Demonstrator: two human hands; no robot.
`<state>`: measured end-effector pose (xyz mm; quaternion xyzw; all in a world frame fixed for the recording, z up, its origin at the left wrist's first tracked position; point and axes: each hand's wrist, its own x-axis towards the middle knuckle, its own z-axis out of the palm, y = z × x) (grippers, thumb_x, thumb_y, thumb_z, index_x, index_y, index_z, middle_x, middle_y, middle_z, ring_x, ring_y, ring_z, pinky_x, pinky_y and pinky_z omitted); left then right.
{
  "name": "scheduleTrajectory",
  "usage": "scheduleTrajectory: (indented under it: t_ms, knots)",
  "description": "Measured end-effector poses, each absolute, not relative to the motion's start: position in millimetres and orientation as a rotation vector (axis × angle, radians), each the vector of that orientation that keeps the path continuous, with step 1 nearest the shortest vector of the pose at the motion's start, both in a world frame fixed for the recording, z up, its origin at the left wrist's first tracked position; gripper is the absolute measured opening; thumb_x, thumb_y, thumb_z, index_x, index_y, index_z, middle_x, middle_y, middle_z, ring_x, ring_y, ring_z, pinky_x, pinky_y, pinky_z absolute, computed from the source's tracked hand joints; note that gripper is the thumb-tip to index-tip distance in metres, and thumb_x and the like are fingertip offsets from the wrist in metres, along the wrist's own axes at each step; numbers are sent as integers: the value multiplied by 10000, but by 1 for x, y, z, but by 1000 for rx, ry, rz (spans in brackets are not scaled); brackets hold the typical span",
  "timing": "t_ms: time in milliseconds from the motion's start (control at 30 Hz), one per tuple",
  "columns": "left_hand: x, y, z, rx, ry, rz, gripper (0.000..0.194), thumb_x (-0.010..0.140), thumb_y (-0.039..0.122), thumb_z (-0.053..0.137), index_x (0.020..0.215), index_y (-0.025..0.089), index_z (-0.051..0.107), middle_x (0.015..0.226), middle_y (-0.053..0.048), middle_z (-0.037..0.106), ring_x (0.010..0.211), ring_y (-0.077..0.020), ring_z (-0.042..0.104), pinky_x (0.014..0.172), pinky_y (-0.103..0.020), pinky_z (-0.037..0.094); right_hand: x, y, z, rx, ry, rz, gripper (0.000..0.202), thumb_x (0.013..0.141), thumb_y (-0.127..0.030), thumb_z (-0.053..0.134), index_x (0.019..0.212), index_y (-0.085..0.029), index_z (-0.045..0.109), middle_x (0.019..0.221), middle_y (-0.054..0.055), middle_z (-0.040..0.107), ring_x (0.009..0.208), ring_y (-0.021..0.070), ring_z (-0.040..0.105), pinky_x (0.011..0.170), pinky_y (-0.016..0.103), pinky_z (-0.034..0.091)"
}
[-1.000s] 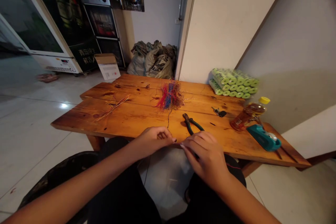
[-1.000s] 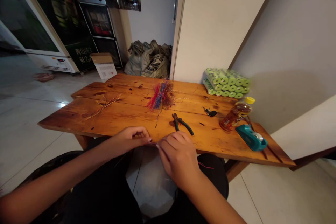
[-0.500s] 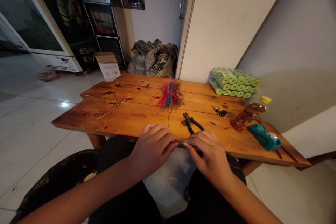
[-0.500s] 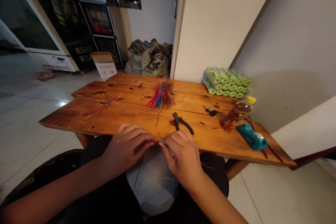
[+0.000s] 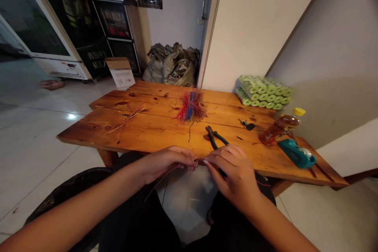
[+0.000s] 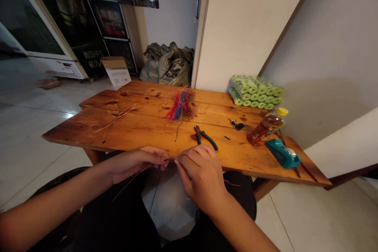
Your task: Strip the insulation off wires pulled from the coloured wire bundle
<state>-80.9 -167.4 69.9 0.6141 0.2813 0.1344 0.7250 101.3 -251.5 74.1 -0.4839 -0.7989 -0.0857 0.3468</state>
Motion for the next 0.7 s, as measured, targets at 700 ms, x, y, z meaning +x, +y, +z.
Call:
scheduleTrajectory:
  t_ms: [700]
  knots:
    - [-82,-176,64,1715,611,527,246,840,300,485,722,177,661,760,-16,650,729,-132,554,718,-262,402,100,-251,70,-1223,-2083,-224,118,820,-152,527,827,-183,641,756,31,657,722,164,544,743,339,406]
